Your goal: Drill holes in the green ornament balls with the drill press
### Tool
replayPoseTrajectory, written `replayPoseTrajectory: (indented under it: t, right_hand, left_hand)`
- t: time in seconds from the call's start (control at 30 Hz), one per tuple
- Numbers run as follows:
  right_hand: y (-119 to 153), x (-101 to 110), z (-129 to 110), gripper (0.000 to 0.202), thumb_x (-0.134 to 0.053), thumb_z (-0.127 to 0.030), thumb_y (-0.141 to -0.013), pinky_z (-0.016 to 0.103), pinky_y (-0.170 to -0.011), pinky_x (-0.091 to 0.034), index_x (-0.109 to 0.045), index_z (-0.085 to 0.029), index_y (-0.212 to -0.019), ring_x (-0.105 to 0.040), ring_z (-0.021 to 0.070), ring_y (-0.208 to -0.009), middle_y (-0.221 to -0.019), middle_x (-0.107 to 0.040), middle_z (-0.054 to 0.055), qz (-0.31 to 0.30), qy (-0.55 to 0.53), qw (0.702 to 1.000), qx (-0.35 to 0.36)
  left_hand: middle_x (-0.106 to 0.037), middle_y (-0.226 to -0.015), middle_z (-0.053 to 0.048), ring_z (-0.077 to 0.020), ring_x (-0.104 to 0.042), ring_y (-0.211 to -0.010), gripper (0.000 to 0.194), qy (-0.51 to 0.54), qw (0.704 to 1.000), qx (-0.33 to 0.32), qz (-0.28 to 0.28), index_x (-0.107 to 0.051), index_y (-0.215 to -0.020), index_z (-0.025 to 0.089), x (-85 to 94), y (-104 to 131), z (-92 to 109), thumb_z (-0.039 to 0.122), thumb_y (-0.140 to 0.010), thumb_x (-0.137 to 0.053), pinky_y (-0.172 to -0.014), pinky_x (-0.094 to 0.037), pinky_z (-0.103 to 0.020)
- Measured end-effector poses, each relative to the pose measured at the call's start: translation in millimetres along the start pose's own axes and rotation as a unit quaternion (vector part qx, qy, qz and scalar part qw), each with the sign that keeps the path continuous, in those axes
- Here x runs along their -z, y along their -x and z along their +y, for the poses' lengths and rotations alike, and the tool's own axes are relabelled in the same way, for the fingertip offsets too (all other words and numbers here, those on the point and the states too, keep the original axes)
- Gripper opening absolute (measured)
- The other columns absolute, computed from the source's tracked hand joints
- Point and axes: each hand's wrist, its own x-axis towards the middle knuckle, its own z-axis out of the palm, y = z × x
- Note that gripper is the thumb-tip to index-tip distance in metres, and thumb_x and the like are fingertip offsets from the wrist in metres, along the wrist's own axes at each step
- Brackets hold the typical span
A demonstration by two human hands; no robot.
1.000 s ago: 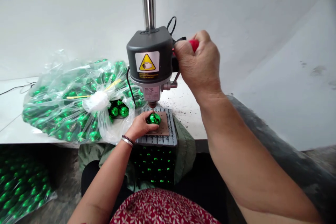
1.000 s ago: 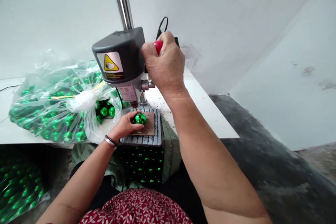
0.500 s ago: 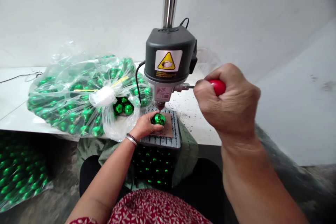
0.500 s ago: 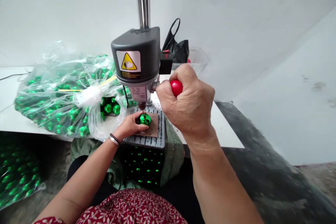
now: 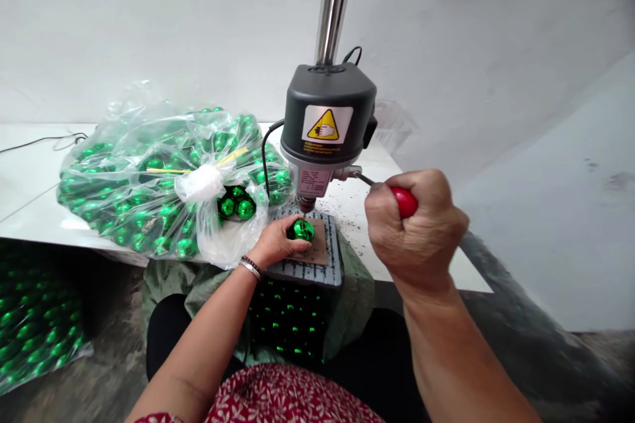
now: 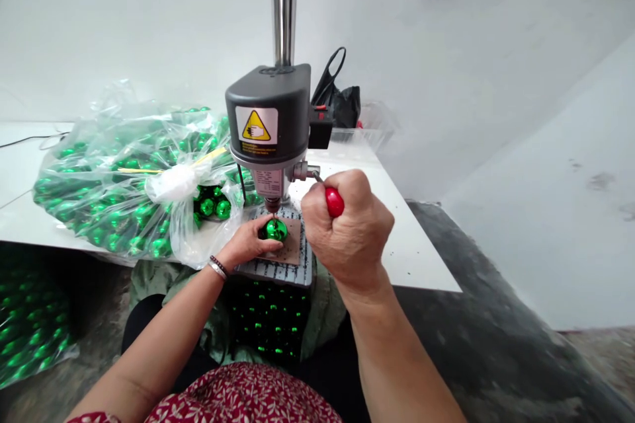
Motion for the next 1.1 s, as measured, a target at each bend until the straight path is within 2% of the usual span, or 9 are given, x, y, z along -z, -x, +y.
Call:
replayPoseTrajectory:
  t: [0.17,0.43,0.57,0.63,0.7,0.8,0.9,1.0,1.1]
  right_hand:
    - [13.1,-1.6,-0.3,0.015,-0.056,-0.021,-0.087,0.021,-0.05,-0.036,-0.048,-0.021,-0.074,-0.04,0.006,-0.049,-0.054,-0.045,-0.006,0.027,0.013,0.999,0.032]
    - [36.6,-9.0,5.1,0.01,-0.058,-0.022,-0.091,0.02,-0.055,-0.039,-0.053,-0.019,-0.083,-0.05,0.0061,-0.055,-0.065,-0.056,-0.004,0.06,0.014,0.997,0.044]
    - [47.9,-11.2,8.9,0.008,-0.056,-0.021,-0.091,0.02,-0.058,-0.042,-0.052,-0.019,-0.084,-0.055,0.007,-0.06,-0.068,-0.059,-0.003,0.05,-0.021,0.998,0.031]
    - [39.5,-12.2,8.7,0.01,-0.057,-0.024,-0.091,0.02,-0.056,-0.039,-0.052,-0.019,-0.083,-0.053,0.0067,-0.059,-0.068,-0.058,-0.004,0.059,-0.03,0.998,0.021]
    - [17.6,-13.7,6.5,0.013,-0.057,-0.028,-0.091,0.021,-0.053,-0.034,-0.052,-0.02,-0.083,-0.048,0.0066,-0.056,-0.066,-0.055,-0.004,0.063,-0.027,0.998,-0.007]
    - [-29.4,-16.4,0.1,0.018,-0.056,-0.034,-0.089,0.023,-0.055,-0.032,-0.05,-0.02,-0.08,-0.04,0.0069,-0.055,-0.064,-0.047,-0.004,-0.004,-0.052,0.99,-0.133]
    - [-66.2,-17.4,-8.5,0.024,-0.062,-0.03,-0.084,0.024,-0.06,-0.033,-0.044,-0.02,-0.072,-0.036,0.0063,-0.058,-0.06,-0.041,-0.006,-0.079,-0.061,0.966,-0.239]
    - [-77.5,-16.9,-16.0,0.026,-0.064,-0.024,-0.083,0.025,-0.063,-0.032,-0.042,-0.019,-0.07,-0.036,0.0065,-0.061,-0.061,-0.041,-0.007,-0.092,-0.055,0.949,-0.295]
    - [-74.1,-17.8,-18.6,0.027,-0.065,-0.019,-0.082,0.026,-0.065,-0.032,-0.042,-0.02,-0.069,-0.034,0.0069,-0.06,-0.06,-0.039,-0.007,-0.074,-0.06,0.95,-0.298]
  left_hand:
    - [-0.074,-0.131,-0.008,-0.027,-0.067,-0.12,0.068,0.008,1.0,-0.004,0.005,-0.068,-0.134,0.017,-1.8,0.3,-2.4,0.026,-0.069,-0.085,-0.109,-0.049,-0.036]
    - [-0.074,-0.128,-0.008,-0.0256,-0.067,-0.116,0.068,0.012,1.0,-0.007,0.007,-0.068,-0.133,0.016,-2.7,0.0,-5.1,0.026,-0.068,-0.085,-0.107,-0.049,-0.034]
    - [-0.076,-0.115,-0.002,-0.0229,-0.068,-0.107,0.056,0.021,1.0,-0.017,-0.005,-0.072,-0.124,0.019,-1.3,1.9,-3.6,0.029,-0.07,-0.082,-0.099,-0.052,-0.032]
    - [-0.077,-0.111,0.0,-0.0227,-0.068,-0.106,0.053,0.023,1.0,-0.018,-0.006,-0.073,-0.122,0.02,-1.2,2.3,-3.0,0.03,-0.07,-0.082,-0.098,-0.053,-0.032]
    - [-0.077,-0.113,-0.001,-0.0235,-0.068,-0.107,0.056,0.022,1.0,-0.013,0.001,-0.072,-0.124,0.02,-2.1,2.1,-3.0,0.029,-0.07,-0.083,-0.101,-0.052,-0.034]
    - [-0.076,-0.121,-0.005,-0.0263,-0.068,-0.113,0.063,0.019,1.0,-0.012,0.016,-0.069,-0.129,0.019,-4.2,3.3,-4.0,0.026,-0.068,-0.083,-0.108,-0.05,-0.039]
    - [-0.073,-0.13,-0.01,-0.0288,-0.066,-0.122,0.068,0.021,0.999,-0.03,0.021,-0.067,-0.133,0.017,-3.1,12.4,-4.6,0.021,-0.067,-0.083,-0.115,-0.046,-0.043]
    - [-0.065,-0.143,-0.013,-0.03,-0.059,-0.133,0.073,0.01,0.997,-0.072,-0.008,-0.065,-0.137,0.018,6.0,33.3,-2.3,0.014,-0.065,-0.079,-0.12,-0.04,-0.045]
    - [-0.061,-0.149,-0.012,-0.0298,-0.054,-0.139,0.07,0.021,0.992,-0.112,-0.055,-0.068,-0.135,0.022,23.2,56.9,2.0,0.017,-0.067,-0.08,-0.122,-0.038,-0.045]
